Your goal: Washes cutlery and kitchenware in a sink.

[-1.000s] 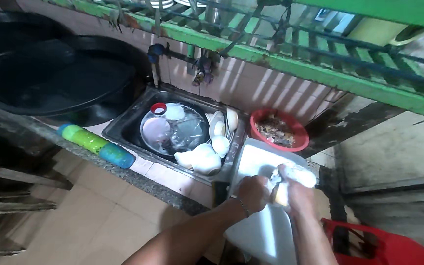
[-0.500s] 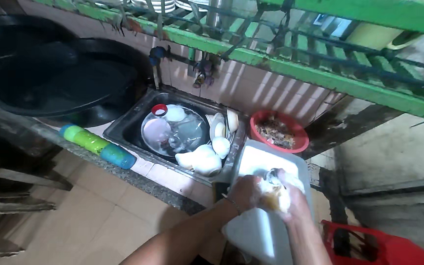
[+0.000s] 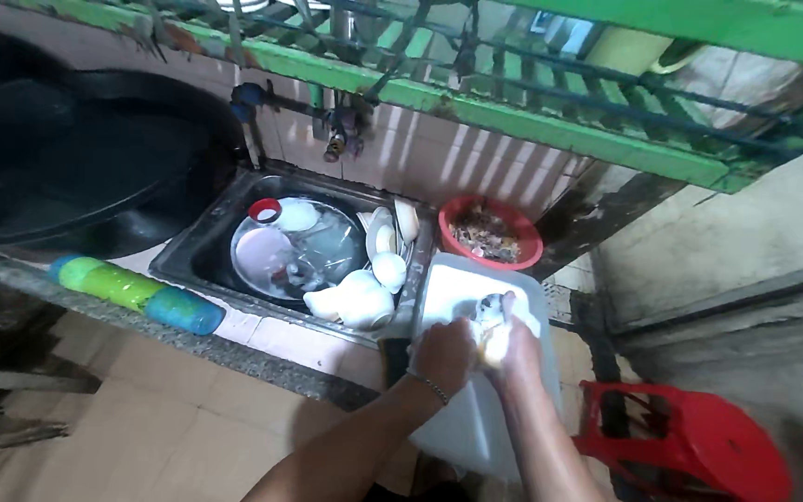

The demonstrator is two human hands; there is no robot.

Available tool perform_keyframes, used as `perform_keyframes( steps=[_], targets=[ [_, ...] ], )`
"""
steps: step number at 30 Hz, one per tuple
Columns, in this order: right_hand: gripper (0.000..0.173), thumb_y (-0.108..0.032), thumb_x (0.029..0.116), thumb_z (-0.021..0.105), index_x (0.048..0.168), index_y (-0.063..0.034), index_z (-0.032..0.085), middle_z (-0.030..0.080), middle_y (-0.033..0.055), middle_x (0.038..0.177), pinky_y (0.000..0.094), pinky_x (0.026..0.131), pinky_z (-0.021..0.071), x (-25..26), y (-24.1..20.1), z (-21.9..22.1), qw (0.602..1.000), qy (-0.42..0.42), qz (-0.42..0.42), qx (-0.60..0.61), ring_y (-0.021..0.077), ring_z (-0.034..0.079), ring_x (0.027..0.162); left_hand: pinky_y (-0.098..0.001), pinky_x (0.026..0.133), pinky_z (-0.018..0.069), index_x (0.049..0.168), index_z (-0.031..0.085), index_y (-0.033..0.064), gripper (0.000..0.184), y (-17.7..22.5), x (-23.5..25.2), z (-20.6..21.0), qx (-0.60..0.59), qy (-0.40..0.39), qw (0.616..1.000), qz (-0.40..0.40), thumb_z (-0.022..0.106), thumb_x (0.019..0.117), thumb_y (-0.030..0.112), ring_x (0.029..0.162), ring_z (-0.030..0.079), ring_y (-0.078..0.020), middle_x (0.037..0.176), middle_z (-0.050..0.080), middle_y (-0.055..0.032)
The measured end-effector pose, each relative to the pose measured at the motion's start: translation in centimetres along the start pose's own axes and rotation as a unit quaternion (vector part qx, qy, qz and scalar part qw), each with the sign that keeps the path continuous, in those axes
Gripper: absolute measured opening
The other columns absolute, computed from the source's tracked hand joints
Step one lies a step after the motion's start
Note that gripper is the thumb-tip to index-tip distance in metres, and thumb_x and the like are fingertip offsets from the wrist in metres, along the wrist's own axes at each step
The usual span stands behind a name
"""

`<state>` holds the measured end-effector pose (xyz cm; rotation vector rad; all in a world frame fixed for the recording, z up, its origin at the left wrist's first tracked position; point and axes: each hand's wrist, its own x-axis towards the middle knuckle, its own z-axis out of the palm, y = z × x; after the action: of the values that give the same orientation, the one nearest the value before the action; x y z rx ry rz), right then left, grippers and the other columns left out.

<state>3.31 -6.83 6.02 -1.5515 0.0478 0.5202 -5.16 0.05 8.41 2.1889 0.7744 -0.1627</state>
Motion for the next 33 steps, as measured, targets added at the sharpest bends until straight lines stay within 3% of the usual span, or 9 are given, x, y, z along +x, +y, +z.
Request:
perform_keyframes(
  steps=[5, 9, 12, 15, 20, 22, 26, 29, 33],
  targets=[
    [0.022, -0.014, 0.1045, 0.057, 0.122, -0.0007, 0.060, 0.067, 0.0064, 0.089, 0.0310, 0.065, 0.0576, -0.2, -0.2, -0.8, 0.997, -0.055, 0.016, -0.046, 0.0115, 0.066, 0.073, -0.0536, 0.097, 0.0526, 0.130, 0.060, -0.0023, 0.031, -0.7, -0.1, -0.3, -0.032, -0.026, 0.999, 0.030, 0.049, 0.1077, 0.016, 0.112, 0.067, -0.0383, 0.117, 0.068, -0.0241],
    [0.029, -0.028, 0.1119, 0.041, 0.112, -0.0071, 0.061, 0.068, 0.0012, 0.083, 0.0251, 0.060, 0.0582, 2.6, 0.8, -1.7, 0.995, -0.067, -0.014, 0.073, 0.0086, 0.066, 0.069, -0.0498, 0.106, 0.0463, 0.128, 0.059, -0.0102, 0.035, -1.9, -0.8, 0.1, -0.076, -0.090, 0.987, 0.110, 0.042, 0.1100, 0.015, 0.121, 0.061, -0.0379, 0.125, 0.063, -0.0283],
    [0.032, -0.022, 0.1107, 0.046, 0.122, 0.0034, 0.060, 0.065, 0.0112, 0.095, 0.0354, 0.073, 0.0555, 0.0, 0.9, -0.4, 0.995, -0.030, 0.020, -0.092, 0.0155, 0.064, 0.080, -0.0515, 0.108, 0.0452, 0.131, 0.058, -0.0117, 0.034, -1.9, -0.7, 0.0, -0.102, -0.056, 0.990, 0.081, 0.049, 0.1058, 0.010, 0.124, 0.060, -0.0396, 0.129, 0.062, -0.0300],
    [0.026, -0.020, 0.1069, 0.055, 0.116, 0.0020, 0.064, 0.067, 0.0104, 0.086, 0.0357, 0.066, 0.0573, -0.7, 0.4, -0.3, 0.978, -0.085, 0.017, -0.189, 0.0162, 0.065, 0.072, -0.0529, 0.110, 0.0431, 0.129, 0.061, -0.0097, 0.033, -3.0, -0.5, -0.5, -0.089, -0.067, 0.992, 0.064, 0.048, 0.1065, 0.011, 0.126, 0.059, -0.0394, 0.130, 0.063, -0.0283],
    [0.023, -0.017, 0.1013, 0.054, 0.114, -0.0015, 0.064, 0.070, 0.0066, 0.089, 0.0311, 0.068, 0.0591, -0.3, 0.0, -1.5, 0.930, -0.294, 0.015, -0.218, 0.0133, 0.068, 0.075, -0.0373, 0.089, 0.0555, 0.140, 0.054, -0.0014, 0.038, -5.6, 0.5, -0.8, -0.381, -0.055, 0.922, -0.036, 0.043, 0.1117, 0.021, 0.104, 0.065, -0.0227, 0.125, 0.063, -0.0194],
    [0.027, -0.013, 0.1036, 0.058, 0.126, 0.0027, 0.060, 0.068, 0.0110, 0.102, 0.0332, 0.079, 0.0588, -1.3, 0.1, -0.7, 0.889, -0.340, 0.013, -0.307, 0.0143, 0.067, 0.085, -0.0332, 0.080, 0.0530, 0.129, 0.059, -0.0006, 0.032, -5.5, 0.6, -1.3, -0.416, -0.012, 0.907, -0.060, 0.050, 0.1094, 0.022, 0.090, 0.061, -0.0169, 0.111, 0.063, -0.0141],
    [0.030, -0.015, 0.1014, 0.061, 0.127, 0.0000, 0.061, 0.069, 0.0092, 0.105, 0.0315, 0.082, 0.0591, -3.3, 2.6, 1.7, 0.892, -0.359, 0.014, -0.274, 0.0128, 0.068, 0.090, -0.0389, 0.085, 0.0540, 0.112, 0.064, -0.0073, 0.023, -7.8, 1.6, -2.6, -0.395, 0.104, 0.912, -0.044, 0.049, 0.1072, 0.010, 0.089, 0.064, -0.0242, 0.099, 0.066, -0.0190],
    [0.027, -0.018, 0.1001, 0.063, 0.121, -0.0014, 0.065, 0.071, 0.0055, 0.101, 0.0303, 0.084, 0.0596, -3.9, 3.3, 0.8, 0.883, -0.396, 0.025, -0.250, 0.0109, 0.069, 0.090, -0.0212, 0.048, 0.0433, 0.097, 0.055, 0.0067, 0.025, -12.4, 6.6, -4.9, -0.590, 0.150, 0.791, -0.070, 0.036, 0.1102, 0.016, 0.051, 0.046, -0.0054, 0.066, 0.049, 0.0033],
    [0.027, -0.025, 0.0986, 0.062, 0.113, -0.0026, 0.066, 0.070, 0.0037, 0.091, 0.0312, 0.071, 0.0611, -2.9, 3.3, -2.3, 0.913, -0.355, 0.016, -0.201, 0.0130, 0.069, 0.077, -0.0350, 0.066, 0.0508, 0.123, 0.060, -0.0011, 0.041, -18.5, 12.6, -11.2, -0.385, 0.164, 0.885, -0.205, 0.040, 0.1122, 0.033, 0.069, 0.055, -0.0177, 0.090, 0.060, -0.0106]
  ],
)
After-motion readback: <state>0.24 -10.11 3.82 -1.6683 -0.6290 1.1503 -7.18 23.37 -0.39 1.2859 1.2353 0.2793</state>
